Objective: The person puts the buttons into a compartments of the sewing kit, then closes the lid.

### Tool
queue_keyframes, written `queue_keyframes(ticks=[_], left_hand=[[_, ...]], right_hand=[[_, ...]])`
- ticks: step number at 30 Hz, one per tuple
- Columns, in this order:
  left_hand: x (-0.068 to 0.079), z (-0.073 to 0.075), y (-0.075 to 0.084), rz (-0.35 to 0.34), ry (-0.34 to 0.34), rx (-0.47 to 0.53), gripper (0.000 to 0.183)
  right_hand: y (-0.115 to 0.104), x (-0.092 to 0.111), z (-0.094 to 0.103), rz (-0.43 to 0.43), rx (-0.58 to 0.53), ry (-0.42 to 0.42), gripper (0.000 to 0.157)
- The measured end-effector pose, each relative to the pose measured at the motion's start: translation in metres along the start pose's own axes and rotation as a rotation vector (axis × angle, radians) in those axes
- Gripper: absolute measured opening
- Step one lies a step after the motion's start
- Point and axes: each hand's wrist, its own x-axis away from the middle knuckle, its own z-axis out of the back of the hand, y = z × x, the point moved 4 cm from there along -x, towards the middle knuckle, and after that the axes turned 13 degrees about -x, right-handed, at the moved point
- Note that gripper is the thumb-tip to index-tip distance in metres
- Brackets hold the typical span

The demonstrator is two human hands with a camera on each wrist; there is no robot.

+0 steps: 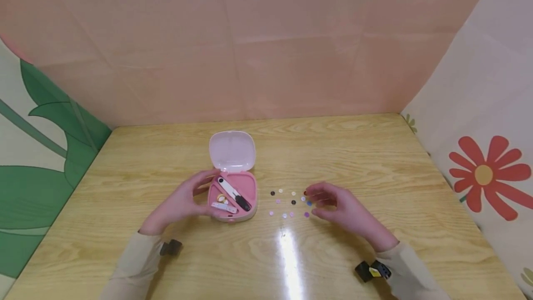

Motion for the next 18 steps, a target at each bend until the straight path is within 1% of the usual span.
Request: queue_keyframes(ticks=[3, 9, 14, 18], left_hand=[[0.0, -0.002, 0.0, -0.005, -0.013, -0.009, 0.098], [0.0, -0.005, -0.001, -0.034, -0.026, -0.039, 0.104], [0.001, -0.005, 0.0, -0.041, -0.009, -0.059, 0.103], [0.0, -0.006, 0.0, -0.017, -0.005, -0.072, 0.103]], right_hand=[[0.001, 0.001, -0.003, 0.019, -0.019, -0.01, 0.042], [0.006, 0.001, -0.008, 0.008, -0.034, -0.022, 0.045], [0.007, 0.0, -0.012, 0.022, -0.01, -0.026, 0.043], [0.006, -0.002, -0.014, 0.041, 0.039, -0.029, 0.041]])
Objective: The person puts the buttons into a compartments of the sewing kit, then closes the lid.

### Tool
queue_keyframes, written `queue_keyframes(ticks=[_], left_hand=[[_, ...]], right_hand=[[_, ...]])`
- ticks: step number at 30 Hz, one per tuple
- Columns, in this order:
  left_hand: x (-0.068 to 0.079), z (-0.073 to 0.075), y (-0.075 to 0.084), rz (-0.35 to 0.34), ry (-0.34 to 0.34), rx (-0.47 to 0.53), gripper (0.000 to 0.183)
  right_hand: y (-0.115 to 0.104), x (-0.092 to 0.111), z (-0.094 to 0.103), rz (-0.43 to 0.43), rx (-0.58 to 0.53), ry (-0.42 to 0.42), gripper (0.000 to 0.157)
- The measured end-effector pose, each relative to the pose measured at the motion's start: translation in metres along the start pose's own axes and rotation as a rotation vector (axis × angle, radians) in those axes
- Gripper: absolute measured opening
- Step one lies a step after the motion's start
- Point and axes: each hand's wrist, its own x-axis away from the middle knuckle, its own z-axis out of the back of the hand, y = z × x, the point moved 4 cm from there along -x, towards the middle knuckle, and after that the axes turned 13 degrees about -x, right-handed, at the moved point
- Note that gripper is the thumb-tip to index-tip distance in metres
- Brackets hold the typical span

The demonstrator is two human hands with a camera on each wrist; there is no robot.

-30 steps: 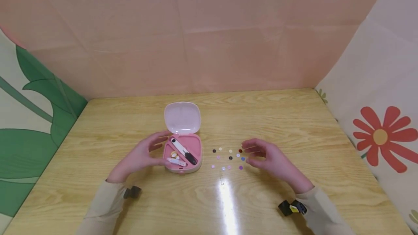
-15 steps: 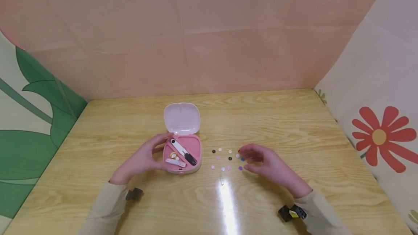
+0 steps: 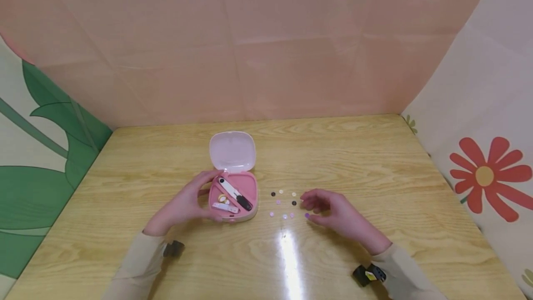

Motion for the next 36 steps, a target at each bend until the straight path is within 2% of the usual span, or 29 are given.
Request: queue_keyframes(ticks=[8, 15, 23, 36], left_hand=[[-0.0011, -0.0002, 0.0008, 0.033, -0.001, -0.002, 0.104], [-0.0027, -0.0009, 0.0004, 0.016, -0.003, -0.001, 0.103], [-0.0028, -0.0012, -0.0007, 0.015, 0.001, -0.006, 0.102], [-0.002, -0.0015, -0.0016, 0.039, -0.004, -0.025, 0.103]], right_hand=[[0.0026, -0.0024, -0.0025, -0.061, -0.001, 0.013, 0.041], [0.0051, -0.0047, -0.0028, -0.133, 0.003, 0.023, 0.041], [0.0089, -0.0068, -0.0036, -0.132, 0.039, 0.011, 0.04], [0.005, -0.009, -0.0054, -0.096, 0.015, -0.002, 0.036]])
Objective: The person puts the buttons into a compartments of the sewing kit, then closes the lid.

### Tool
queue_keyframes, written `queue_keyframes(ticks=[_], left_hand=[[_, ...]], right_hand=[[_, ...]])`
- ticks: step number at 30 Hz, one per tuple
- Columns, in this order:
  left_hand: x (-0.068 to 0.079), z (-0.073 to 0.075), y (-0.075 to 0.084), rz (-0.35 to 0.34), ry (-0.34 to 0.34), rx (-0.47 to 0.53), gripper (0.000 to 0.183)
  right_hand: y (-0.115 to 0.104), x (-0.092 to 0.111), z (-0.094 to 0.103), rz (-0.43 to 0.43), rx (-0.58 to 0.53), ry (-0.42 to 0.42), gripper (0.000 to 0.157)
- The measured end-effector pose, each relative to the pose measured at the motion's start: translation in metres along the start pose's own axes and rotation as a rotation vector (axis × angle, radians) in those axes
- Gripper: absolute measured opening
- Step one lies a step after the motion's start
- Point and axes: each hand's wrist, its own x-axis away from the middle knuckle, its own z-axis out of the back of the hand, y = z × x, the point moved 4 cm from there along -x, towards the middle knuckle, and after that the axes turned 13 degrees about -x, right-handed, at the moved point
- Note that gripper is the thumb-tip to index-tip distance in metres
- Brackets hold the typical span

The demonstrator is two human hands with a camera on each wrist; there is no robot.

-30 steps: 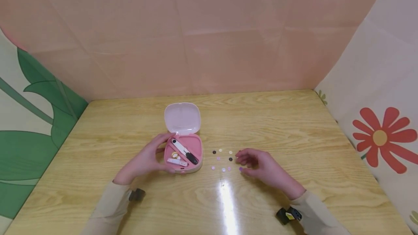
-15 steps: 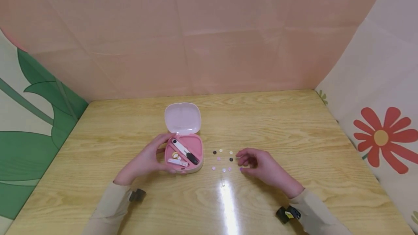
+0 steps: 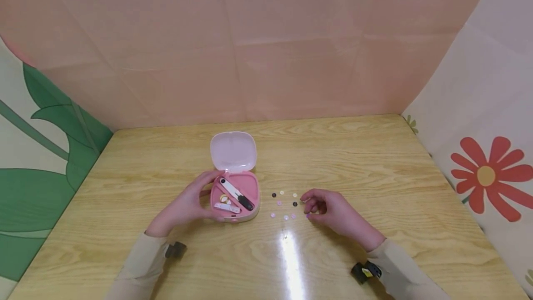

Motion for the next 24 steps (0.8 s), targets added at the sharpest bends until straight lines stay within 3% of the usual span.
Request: queue_keyframes(ticks=[10, 24], left_hand=[[-0.0007, -0.0013, -0.0007, -0.025, 0.001, 0.007, 0.102], [0.0002, -0.0011, -0.0004, -0.011, 0.003, -0.006, 0.102]], right_hand=[[0.0016, -0.0002, 0.0003, -0.031, 0.016, -0.008, 0.035], [-0.0004, -0.0001, 0.0001, 0.001, 0.045, -0.009, 0.031]])
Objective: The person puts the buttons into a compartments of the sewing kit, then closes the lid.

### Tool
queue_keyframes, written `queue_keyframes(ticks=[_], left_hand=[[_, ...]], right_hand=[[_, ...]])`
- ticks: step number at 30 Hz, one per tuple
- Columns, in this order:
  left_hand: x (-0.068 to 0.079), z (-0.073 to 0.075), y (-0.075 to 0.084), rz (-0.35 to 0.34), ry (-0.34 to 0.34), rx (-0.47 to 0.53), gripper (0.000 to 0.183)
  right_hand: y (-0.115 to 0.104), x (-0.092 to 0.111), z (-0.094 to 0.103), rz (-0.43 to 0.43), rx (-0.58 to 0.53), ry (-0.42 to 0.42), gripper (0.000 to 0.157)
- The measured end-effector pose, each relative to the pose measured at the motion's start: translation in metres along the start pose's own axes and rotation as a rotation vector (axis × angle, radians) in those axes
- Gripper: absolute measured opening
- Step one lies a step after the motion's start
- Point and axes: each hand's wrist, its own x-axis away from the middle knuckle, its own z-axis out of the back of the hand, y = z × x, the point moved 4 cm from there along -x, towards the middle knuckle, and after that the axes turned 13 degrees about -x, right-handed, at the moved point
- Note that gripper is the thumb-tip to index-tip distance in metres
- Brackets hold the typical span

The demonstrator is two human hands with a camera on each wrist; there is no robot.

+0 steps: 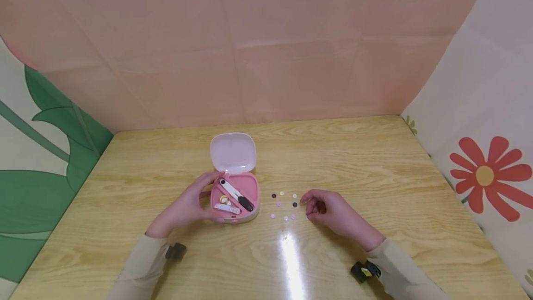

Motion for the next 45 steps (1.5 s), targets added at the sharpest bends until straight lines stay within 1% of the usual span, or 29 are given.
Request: queue_keyframes(ticks=[4, 9, 12, 14, 18, 20, 21, 25, 26, 28, 32, 36, 40, 45], left_hand=[[0.0, 0.001, 0.0, 0.01, -0.007, 0.005, 0.102], [-0.001, 0.0, -0.001, -0.001, -0.007, 0.018, 0.103], [0.0, 0.001, 0.0, -0.006, -0.001, 0.01, 0.104], [0.001, 0.002, 0.005, -0.015, 0.009, 0.012, 0.103], [0.004, 0.011, 0.024, -0.021, 0.007, 0.053, 0.099], [0.004, 0.011, 0.023, -0.016, 0.004, 0.068, 0.099], [0.003, 0.01, 0.02, -0.009, 0.0, 0.054, 0.1], [0.0, 0.001, -0.001, 0.028, -0.006, -0.006, 0.104], [0.0, 0.001, -0.002, 0.043, -0.009, -0.017, 0.105], [0.0, 0.001, -0.003, 0.065, -0.015, -0.021, 0.106], [-0.001, 0.001, -0.004, 0.083, -0.019, -0.016, 0.107], [-0.002, 0.001, -0.005, 0.08, -0.021, -0.014, 0.104], [-0.002, 0.002, -0.004, 0.079, -0.026, -0.002, 0.103], [-0.002, 0.002, -0.004, 0.079, -0.034, -0.003, 0.103]], right_hand=[[-0.003, 0.0, 0.0, 0.025, 0.014, -0.012, 0.029], [-0.002, 0.0, 0.0, 0.029, 0.035, -0.022, 0.028], [-0.002, 0.0, 0.001, 0.029, 0.045, -0.027, 0.029], [-0.003, -0.001, 0.002, 0.031, 0.048, -0.029, 0.028], [-0.006, -0.003, 0.003, 0.046, 0.039, -0.024, 0.027], [-0.009, -0.004, 0.003, 0.054, 0.039, -0.016, 0.027], [-0.01, -0.004, 0.004, 0.055, 0.042, -0.01, 0.027], [-0.014, -0.008, 0.006, 0.037, 0.054, 0.011, 0.026], [-0.015, -0.009, 0.006, 0.035, 0.047, 0.014, 0.026], [-0.016, -0.01, 0.006, 0.04, 0.034, 0.022, 0.026], [-0.019, -0.012, 0.007, 0.052, -0.006, 0.044, 0.026], [-0.021, -0.014, 0.008, 0.047, -0.024, 0.066, 0.027], [-0.023, -0.017, 0.009, 0.053, -0.05, 0.071, 0.027], [-0.025, -0.021, 0.011, 0.059, -0.05, 0.074, 0.025]])
